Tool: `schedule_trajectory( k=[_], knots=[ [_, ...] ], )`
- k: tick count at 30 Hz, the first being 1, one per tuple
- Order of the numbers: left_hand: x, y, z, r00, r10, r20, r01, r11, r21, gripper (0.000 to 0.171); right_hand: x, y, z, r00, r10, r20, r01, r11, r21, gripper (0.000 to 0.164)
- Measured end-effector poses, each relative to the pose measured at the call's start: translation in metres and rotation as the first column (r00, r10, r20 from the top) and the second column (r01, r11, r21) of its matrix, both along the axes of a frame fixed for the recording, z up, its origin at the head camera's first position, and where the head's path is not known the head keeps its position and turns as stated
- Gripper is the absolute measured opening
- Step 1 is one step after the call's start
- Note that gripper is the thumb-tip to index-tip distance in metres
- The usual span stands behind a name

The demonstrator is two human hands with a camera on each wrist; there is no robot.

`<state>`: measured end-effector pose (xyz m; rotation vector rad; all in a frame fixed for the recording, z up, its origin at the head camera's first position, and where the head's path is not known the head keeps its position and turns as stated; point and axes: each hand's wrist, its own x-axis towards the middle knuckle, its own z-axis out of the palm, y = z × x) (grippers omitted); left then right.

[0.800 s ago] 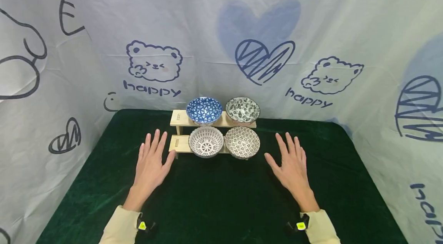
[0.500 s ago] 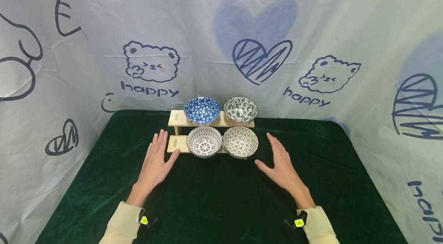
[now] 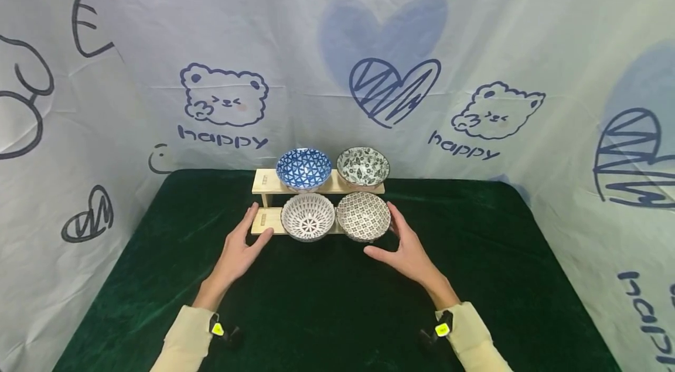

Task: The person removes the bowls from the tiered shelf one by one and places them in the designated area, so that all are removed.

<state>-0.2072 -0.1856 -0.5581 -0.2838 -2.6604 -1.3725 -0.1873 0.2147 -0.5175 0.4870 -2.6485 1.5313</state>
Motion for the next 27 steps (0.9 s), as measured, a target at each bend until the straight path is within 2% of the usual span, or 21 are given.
schedule_trajectory(
  k=[7,13,19,27],
  knots=[
    [0.001,-0.002,-0.006,1.000,0.019,0.014,-0.021,0.995,0.097,0.078,-0.007,-0.012,-0.003,0.997,0.003,0.073,0.007,0.991,-0.135,0.115],
    [0.001,-0.002,-0.008,1.000,0.006,-0.009,-0.005,0.991,0.133,0.073,-0.012,-0.021,-0.004,0.996,-0.007,0.087,0.028,0.969,-0.246,0.120],
    [0.001,-0.001,-0.010,0.999,-0.022,-0.031,0.025,0.992,0.125,0.063,-0.012,-0.023,-0.005,0.995,-0.035,0.090,0.057,0.963,-0.262,0.120],
    [0.001,-0.004,-0.012,0.999,-0.010,-0.034,0.014,0.990,0.139,0.058,-0.014,-0.027,-0.004,0.997,-0.050,0.053,0.061,0.968,-0.245,0.118]
  ],
)
